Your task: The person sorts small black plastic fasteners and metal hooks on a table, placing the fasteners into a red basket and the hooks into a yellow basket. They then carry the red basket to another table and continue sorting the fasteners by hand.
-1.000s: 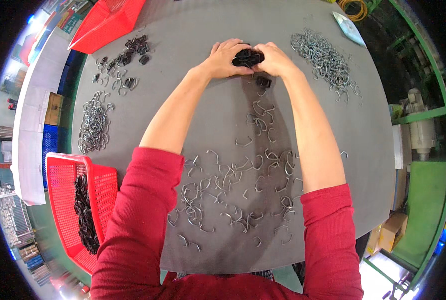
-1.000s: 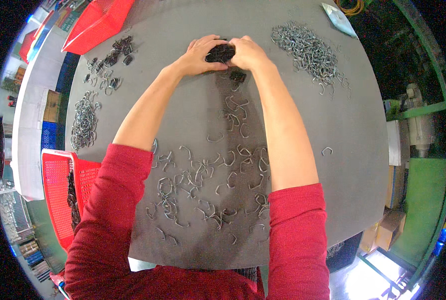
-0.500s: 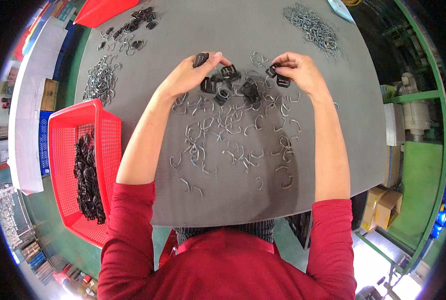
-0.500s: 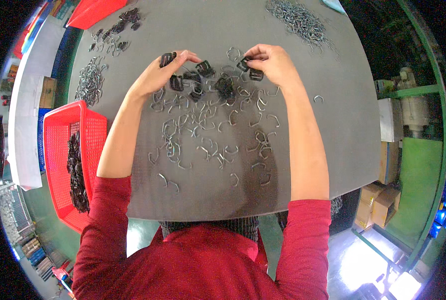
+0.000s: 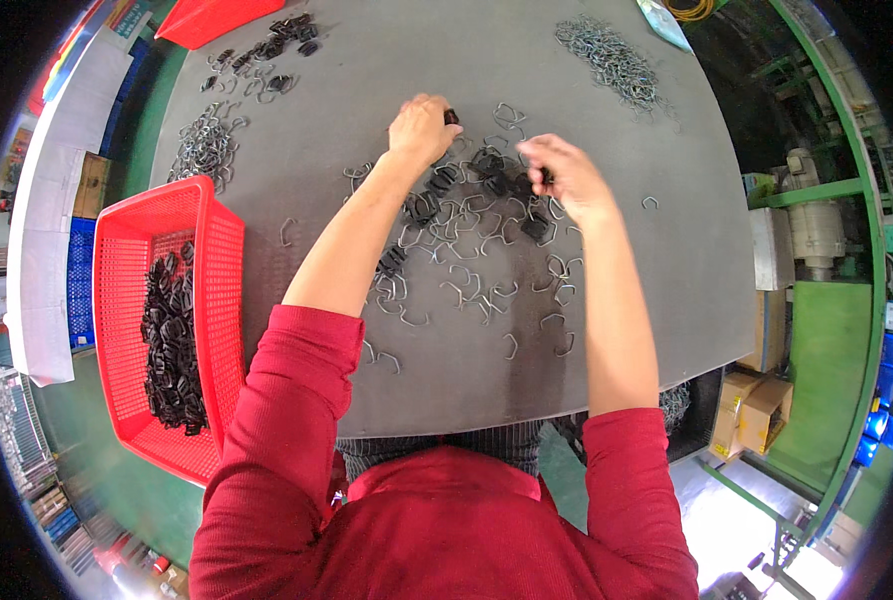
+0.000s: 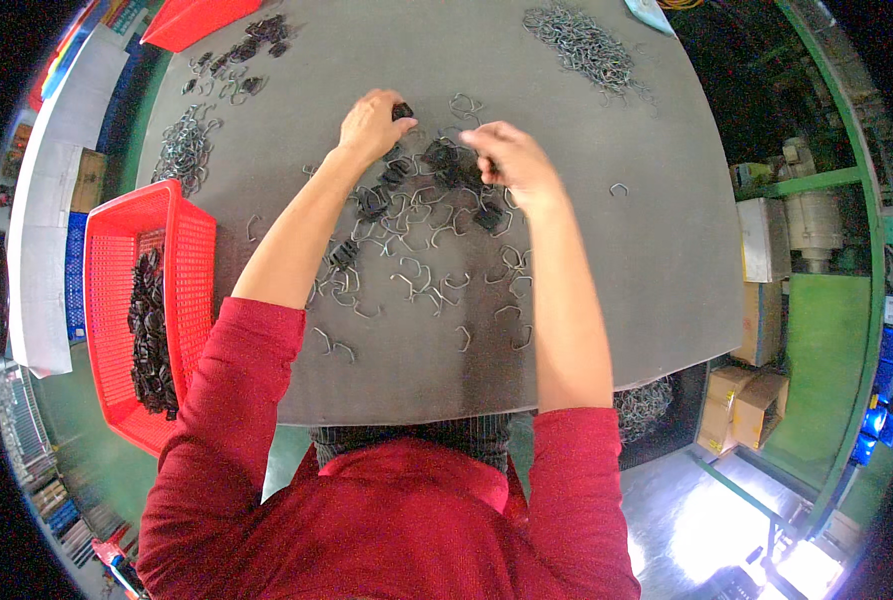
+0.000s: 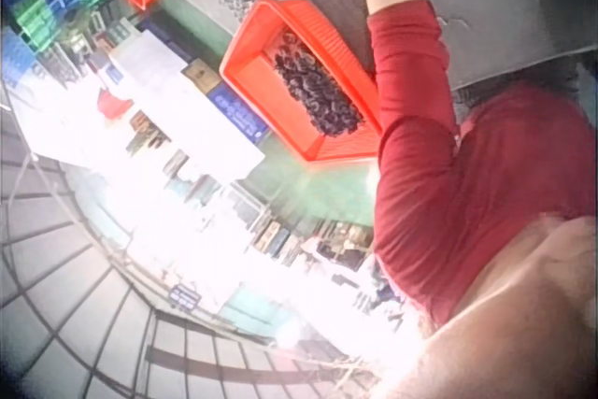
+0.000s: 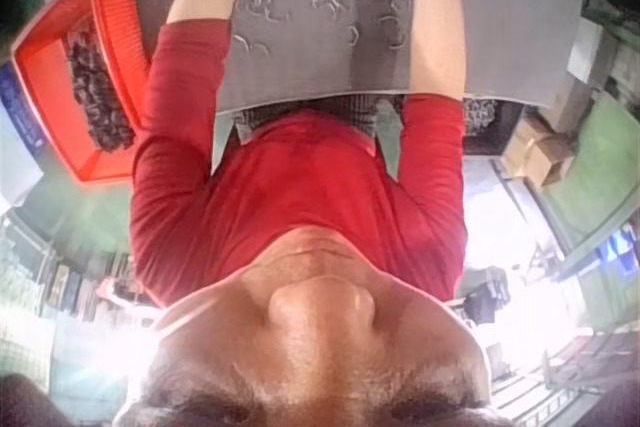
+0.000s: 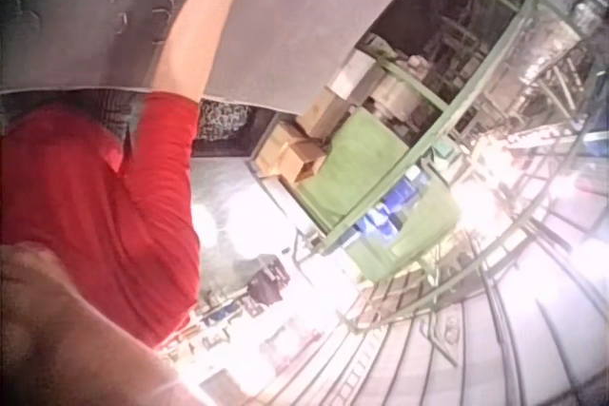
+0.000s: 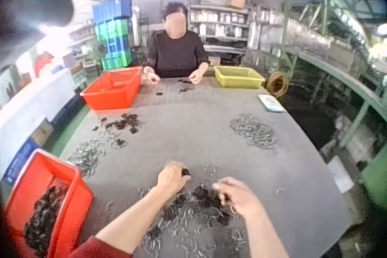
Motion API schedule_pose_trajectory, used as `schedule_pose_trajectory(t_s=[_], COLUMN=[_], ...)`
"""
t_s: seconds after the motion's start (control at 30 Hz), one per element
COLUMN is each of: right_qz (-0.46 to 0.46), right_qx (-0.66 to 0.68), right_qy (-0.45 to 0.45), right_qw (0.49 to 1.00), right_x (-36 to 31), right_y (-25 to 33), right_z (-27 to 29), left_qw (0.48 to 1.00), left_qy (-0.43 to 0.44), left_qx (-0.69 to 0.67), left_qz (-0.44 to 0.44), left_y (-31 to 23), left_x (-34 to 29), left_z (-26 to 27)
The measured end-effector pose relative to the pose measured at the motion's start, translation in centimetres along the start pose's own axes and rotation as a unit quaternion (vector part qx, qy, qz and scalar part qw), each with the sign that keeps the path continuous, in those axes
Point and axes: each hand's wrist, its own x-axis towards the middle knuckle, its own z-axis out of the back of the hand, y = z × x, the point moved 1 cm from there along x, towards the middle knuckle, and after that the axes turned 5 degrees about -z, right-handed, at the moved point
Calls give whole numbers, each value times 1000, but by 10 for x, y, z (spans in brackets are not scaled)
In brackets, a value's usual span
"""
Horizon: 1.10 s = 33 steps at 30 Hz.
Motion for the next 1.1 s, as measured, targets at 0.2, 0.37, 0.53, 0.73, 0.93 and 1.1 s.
schedule_pose_trajectory(t_s=[0.2,0.37,0.53,0.73,0.93,1.1], right_qz=[93,17,45,41,28,-17], right_qx=[-372,186,-18,-425,121,-21], right_qy=[-169,58,-8,-107,58,-28], right_qw=[908,981,999,898,991,999], right_x=[7,-8,-8,-19,-38,-37], right_y=[4,0,1,5,13,-14], right_z=[-44,-13,-12,-42,-7,22], left_qw=[866,960,996,831,814,990], left_qy=[22,85,66,124,150,117], left_qx=[-483,-186,-23,-526,-515,-42], left_qz=[132,191,56,131,224,63], left_y=[18,33,-1,10,41,-19], left_x=[-13,-35,-37,-50,-72,-70], left_z=[29,53,23,56,61,34])
